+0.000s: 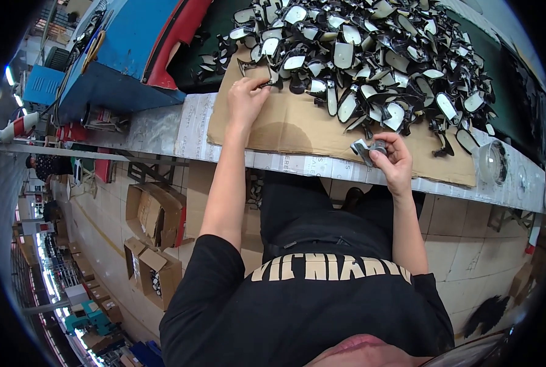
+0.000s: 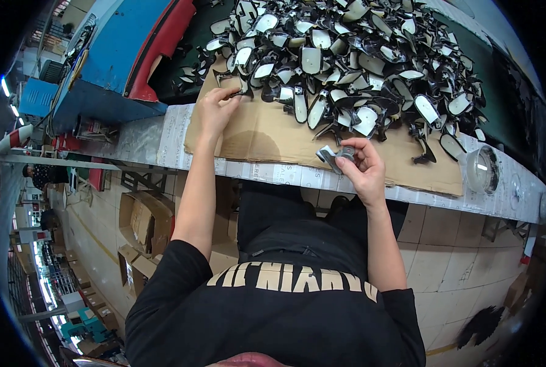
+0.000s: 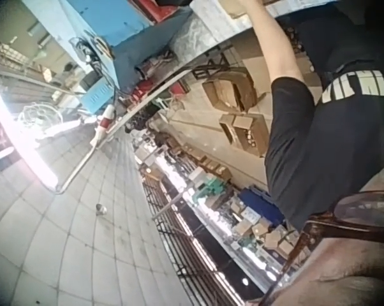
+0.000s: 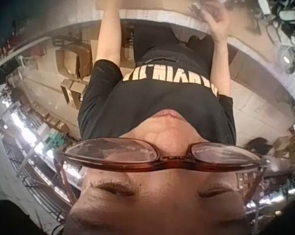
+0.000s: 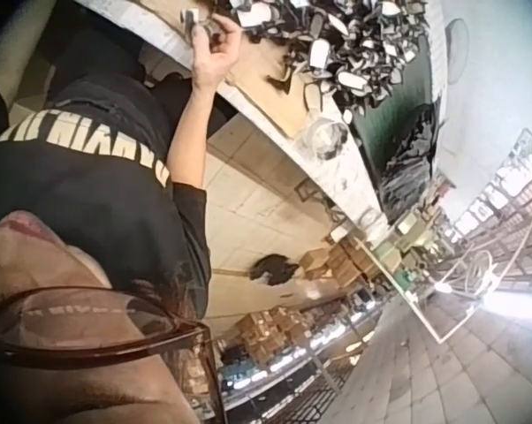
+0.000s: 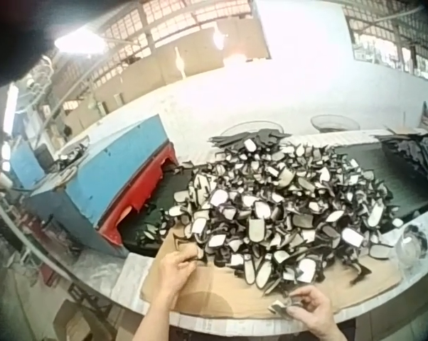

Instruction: Inspecting and manually assembling plastic shoe components at a factory workbench.

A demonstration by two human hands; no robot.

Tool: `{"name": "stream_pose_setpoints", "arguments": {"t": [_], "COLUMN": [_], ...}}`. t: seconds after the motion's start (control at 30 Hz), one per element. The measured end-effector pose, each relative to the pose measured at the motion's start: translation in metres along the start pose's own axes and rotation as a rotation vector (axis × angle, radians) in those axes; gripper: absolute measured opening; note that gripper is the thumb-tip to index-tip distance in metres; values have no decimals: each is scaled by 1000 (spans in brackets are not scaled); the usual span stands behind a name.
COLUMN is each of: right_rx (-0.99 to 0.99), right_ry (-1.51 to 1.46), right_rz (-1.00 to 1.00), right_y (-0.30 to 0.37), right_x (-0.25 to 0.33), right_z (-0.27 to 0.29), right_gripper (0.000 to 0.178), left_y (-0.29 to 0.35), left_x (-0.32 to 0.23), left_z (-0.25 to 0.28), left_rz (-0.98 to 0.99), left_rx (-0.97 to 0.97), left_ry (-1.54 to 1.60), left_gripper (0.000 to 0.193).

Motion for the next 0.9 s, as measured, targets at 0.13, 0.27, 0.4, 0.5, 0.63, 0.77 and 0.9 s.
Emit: {"name": "stream_pose_setpoints", "arguments": {"t": [0.13,0.27,0.4,0.5,0.63,0.77,0.9], "right_rx": [-12,2,20,22,1,12,-2], "right_ry": [-14,-31,-16,57,-14,168,302], "right_rz": [-33,-35,-36,0,-7,63,226], "right_y": [1,-1,-1,1,5,11,15], "right_x": [1,1,1,5,12,24,44], "right_z": [3,2,-3,-8,-32,-59,-71], "right_gripper": [31,31,31,32,32,35,36], "left_y": [22,58,91,93,99,116,134], "left_x": [-61,-63,-21,-52,-58,-63,-110], "left_z": [40,24,9,11,-2,2,5], "left_rz": [-42,-25,145,-82,120,198,507], "left_rx": [67,211,159,22,212,223,246], "left_ry": [0,55,135,4,294,559,1106], "left_gripper": [26,28,33,28,25,27,43]}}
Point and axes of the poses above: each hand's wrist, its own y-axis away from the middle knuckle, its own z-axis out of the back of the hand, x = y × z, the point moved 6 cm from there along -y, towards the middle knuckle, and after that the axes turned 6 degrees about z, right-handed, at the moved point
